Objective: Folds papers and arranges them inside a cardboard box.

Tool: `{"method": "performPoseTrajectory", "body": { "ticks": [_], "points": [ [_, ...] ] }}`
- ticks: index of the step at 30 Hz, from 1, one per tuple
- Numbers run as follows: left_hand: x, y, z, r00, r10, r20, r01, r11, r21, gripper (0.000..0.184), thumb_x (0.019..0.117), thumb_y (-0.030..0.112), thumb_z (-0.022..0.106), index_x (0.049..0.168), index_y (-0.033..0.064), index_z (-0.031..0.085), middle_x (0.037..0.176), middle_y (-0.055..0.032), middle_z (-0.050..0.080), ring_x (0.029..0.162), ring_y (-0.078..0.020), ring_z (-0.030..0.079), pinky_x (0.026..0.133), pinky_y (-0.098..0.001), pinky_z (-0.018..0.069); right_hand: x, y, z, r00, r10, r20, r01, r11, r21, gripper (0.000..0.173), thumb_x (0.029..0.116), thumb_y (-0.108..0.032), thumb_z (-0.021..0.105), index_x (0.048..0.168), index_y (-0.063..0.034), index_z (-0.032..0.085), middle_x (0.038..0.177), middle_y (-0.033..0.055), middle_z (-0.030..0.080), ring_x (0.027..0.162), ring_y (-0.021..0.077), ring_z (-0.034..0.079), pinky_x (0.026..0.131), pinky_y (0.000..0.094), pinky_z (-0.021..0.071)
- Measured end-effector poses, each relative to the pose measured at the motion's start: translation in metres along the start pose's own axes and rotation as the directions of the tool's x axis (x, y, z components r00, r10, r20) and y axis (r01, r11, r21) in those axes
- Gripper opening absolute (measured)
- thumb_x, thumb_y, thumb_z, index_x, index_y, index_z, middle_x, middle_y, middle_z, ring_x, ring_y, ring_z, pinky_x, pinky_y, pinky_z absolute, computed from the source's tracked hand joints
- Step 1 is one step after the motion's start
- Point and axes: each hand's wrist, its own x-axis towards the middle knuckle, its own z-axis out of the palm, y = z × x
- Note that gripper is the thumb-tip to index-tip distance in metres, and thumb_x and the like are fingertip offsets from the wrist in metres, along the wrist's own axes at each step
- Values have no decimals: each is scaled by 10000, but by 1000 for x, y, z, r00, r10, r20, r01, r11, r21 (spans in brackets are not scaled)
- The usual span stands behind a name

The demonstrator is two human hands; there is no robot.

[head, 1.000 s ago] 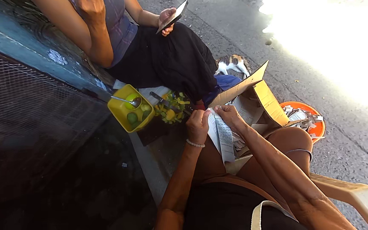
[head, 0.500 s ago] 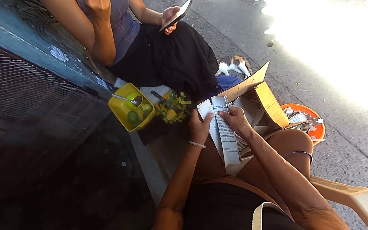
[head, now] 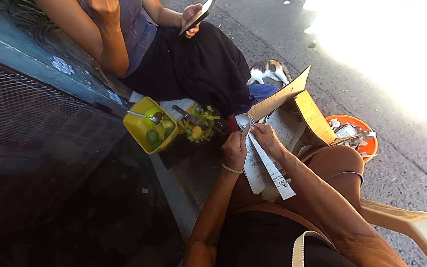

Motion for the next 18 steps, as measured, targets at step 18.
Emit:
{"method": "performPoseTrajectory", "body": {
  "ticks": [18],
  "points": [
    [9, -4, -3, 947, -292, 133, 295, 955, -3, 315, 1034, 250, 619, 1010, -57, 684, 865, -171, 689, 796, -262, 703, 765, -426, 591, -14, 10, -6, 972, 208, 105, -223, 962, 156, 97, 999, -96, 657, 1009, -2, 681, 781, 87, 711, 654, 137, 688, 657, 323, 592]
  ]
}}
